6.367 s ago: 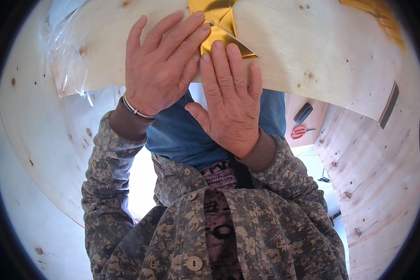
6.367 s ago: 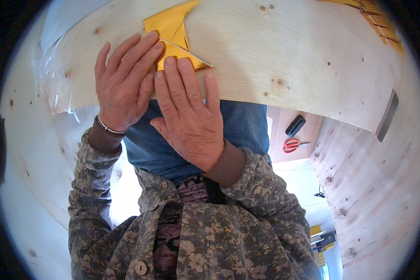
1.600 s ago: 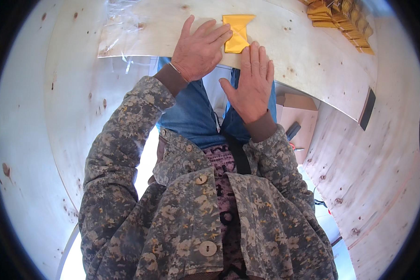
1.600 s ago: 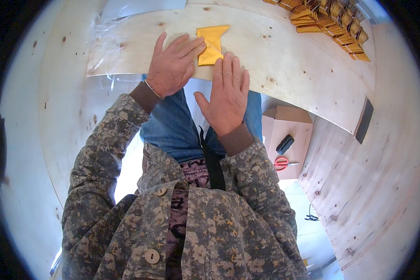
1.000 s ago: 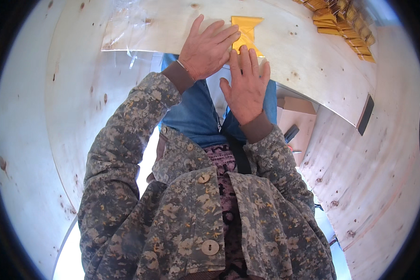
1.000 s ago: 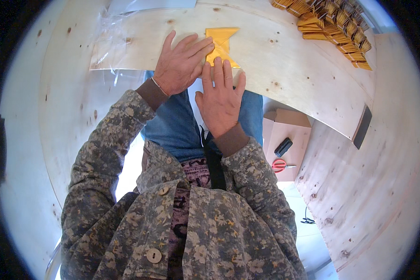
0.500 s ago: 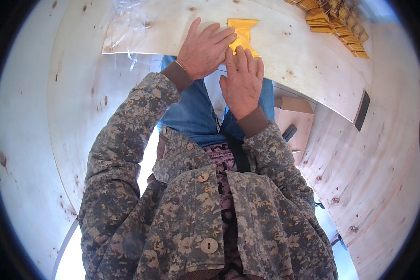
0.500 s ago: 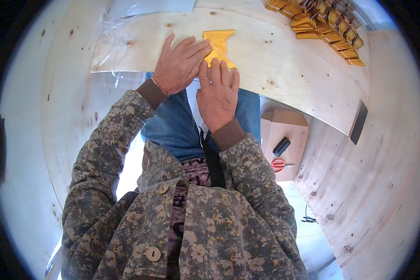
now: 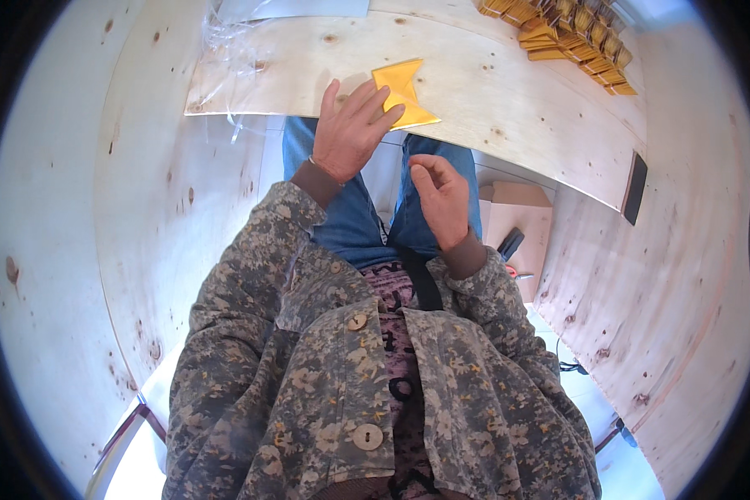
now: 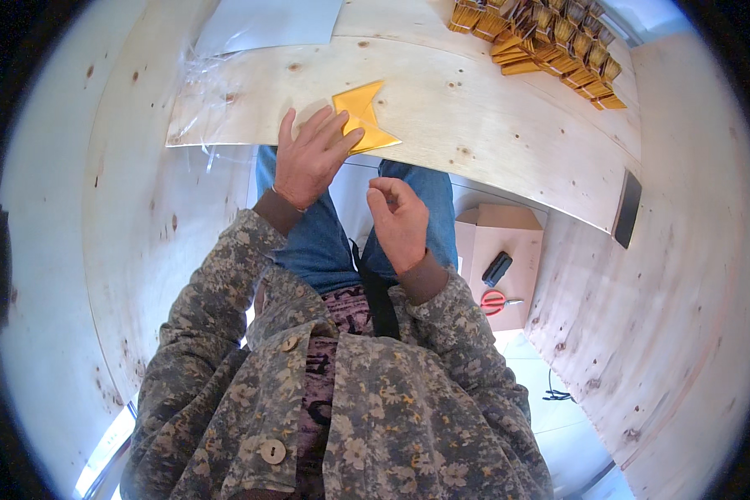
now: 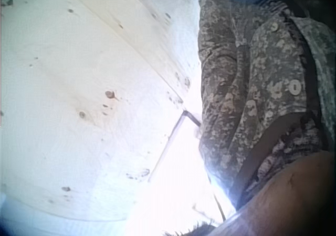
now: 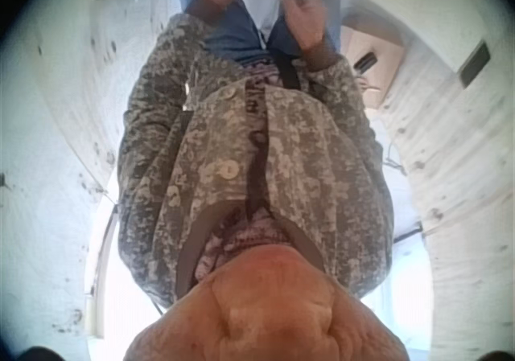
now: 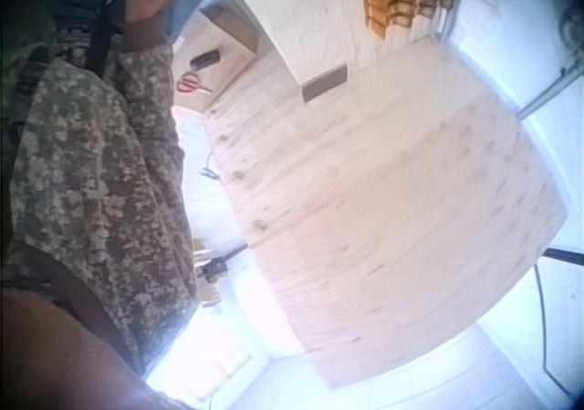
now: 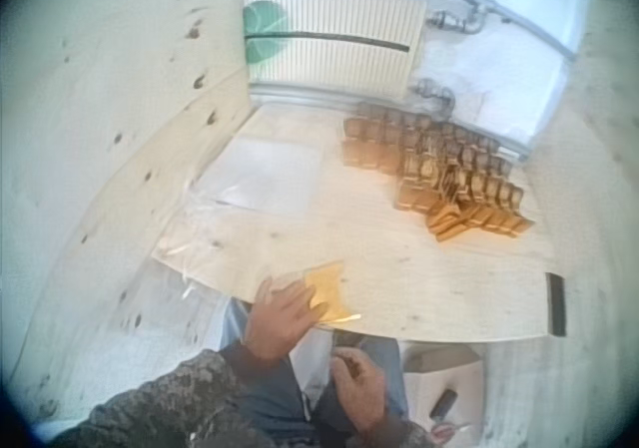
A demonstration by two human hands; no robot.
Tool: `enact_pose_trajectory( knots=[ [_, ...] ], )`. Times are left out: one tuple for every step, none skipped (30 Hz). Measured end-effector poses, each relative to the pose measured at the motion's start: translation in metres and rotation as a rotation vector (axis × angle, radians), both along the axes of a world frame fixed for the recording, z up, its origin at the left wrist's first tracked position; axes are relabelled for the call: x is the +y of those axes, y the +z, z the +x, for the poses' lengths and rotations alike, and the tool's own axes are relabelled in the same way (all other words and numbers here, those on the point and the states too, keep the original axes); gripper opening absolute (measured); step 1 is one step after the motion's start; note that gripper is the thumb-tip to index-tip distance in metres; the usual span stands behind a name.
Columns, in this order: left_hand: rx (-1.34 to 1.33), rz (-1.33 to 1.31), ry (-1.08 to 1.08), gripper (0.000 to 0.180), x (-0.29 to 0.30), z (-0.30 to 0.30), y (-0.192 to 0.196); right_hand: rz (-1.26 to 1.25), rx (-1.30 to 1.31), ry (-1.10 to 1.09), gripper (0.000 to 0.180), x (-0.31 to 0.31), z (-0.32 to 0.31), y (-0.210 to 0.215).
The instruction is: The person folds a gold-colored sheet of paper into a small, boat-shaped origami object. They press the folds to create sharp creases, then place the finished item on a wooden table next to a stack of similar completed pieces.
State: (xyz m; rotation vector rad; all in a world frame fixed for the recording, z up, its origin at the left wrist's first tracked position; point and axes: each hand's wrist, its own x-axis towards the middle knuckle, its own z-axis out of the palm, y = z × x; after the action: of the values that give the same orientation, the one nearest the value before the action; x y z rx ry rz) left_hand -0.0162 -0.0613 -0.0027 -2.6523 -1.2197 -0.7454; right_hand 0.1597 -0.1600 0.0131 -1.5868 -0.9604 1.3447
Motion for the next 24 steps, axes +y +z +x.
enact_pose_trajectory(
  knots=[
    [-0.034,0.001,0.026,0.039,-0.006,0.002,0.0,0.013,0.137,-0.016,0.028,0.002,-0.001,0.0],
    [-0.063,0.011,0.05,0.035,-0.012,0.003,0.002,-0.052,0.243,-0.042,0.03,0.004,-0.003,0.001],
    [-0.1,-0.006,0.061,0.034,-0.018,0.004,0.005,-0.101,0.363,-0.066,0.032,0.006,-0.005,0.003],
    [-0.135,-0.015,0.066,0.033,-0.024,0.004,0.011,-0.115,0.429,-0.054,0.035,0.007,-0.007,0.007],
    [-0.174,-0.012,0.07,0.031,-0.03,0.006,0.017,-0.11,0.506,-0.036,0.038,0.007,-0.01,0.012],
    [-0.253,-0.041,0.115,0.028,-0.035,0.007,0.025,-0.089,0.594,-0.006,0.041,0.011,-0.012,0.018],
    [-0.333,-0.055,0.159,0.025,-0.041,0.009,0.035,-0.058,0.593,-0.005,0.042,0.012,-0.015,0.024],
    [-0.422,-0.078,0.214,0.023,-0.045,0.01,0.045,-0.017,0.604,0.006,0.043,0.01,-0.019,0.032],
    [-0.676,-0.18,0.249,0.02,-0.049,0.013,0.055,0.017,0.609,0.016,0.044,0.008,-0.022,0.04],
    [-0.94,-0.293,0.287,0.019,-0.053,0.018,0.065,0.045,0.591,-0.004,0.043,0.006,-0.026,0.047],
    [-1.204,-0.402,0.321,0.018,-0.054,0.022,0.074,0.029,0.593,-0.039,0.043,0.003,-0.028,0.055],
    [-1.481,-0.512,0.366,0.021,-0.052,0.024,0.082,0.019,0.595,-0.066,0.044,0.0,-0.029,0.061],
    [-1.568,-0.562,0.324,0.022,-0.053,0.021,0.09,0.04,0.611,-0.075,0.044,-0.003,-0.028,0.067],
    [-1.651,-0.635,0.29,0.023,-0.057,0.018,0.098,-0.028,0.686,-0.12,0.047,-0.002,-0.027,0.069],
    [-1.743,-0.691,0.219,0.025,-0.059,0.015,0.105,0.057,0.877,-0.045,0.047,-0.002,-0.023,0.071],
    [-1.843,-0.723,0.245,0.024,-0.058,0.016,0.11,0.125,1.047,0.017,0.047,-0.004,-0.019,0.072],
    [-1.894,-0.758,0.198,0.023,-0.06,0.014,0.115,0.148,1.202,0.046,0.048,-0.004,-0.014,0.072],
    [-1.947,-0.796,0.15,0.022,-0.062,0.013,0.12,0.216,1.24,0.116,0.052,-0.003,-0.011,0.069],
    [-1.985,-0.849,0.168,0.022,-0.065,0.014,0.124,0.209,1.244,0.128,0.051,0.0,-0.01,0.065],
    [-2.014,-0.86,0.144,0.021,-0.067,0.015,0.128,0.189,1.239,0.124,0.05,0.003,-0.011,0.062],
    [-2.03,-0.883,0.185,0.021,-0.07,0.018,0.13,0.231,1.282,0.161,0.049,0.005,-0.011,0.06],
    [-2.038,-0.91,0.208,0.021,-0.073,0.02,0.132,0.19,1.099,0.086,0.047,0.004,-0.013,0.061],
    [-2.046,-0.936,0.231,0.021,-0.076,0.023,0.134,0.205,0.969,0.056,0.045,0.001,-0.017,0.062],
    [-2.043,-0.966,0.238,0.021,-0.08,0.025,0.135,0.221,0.848,0.039,0.042,-0.001,-0.022,0.066]
  ],
)
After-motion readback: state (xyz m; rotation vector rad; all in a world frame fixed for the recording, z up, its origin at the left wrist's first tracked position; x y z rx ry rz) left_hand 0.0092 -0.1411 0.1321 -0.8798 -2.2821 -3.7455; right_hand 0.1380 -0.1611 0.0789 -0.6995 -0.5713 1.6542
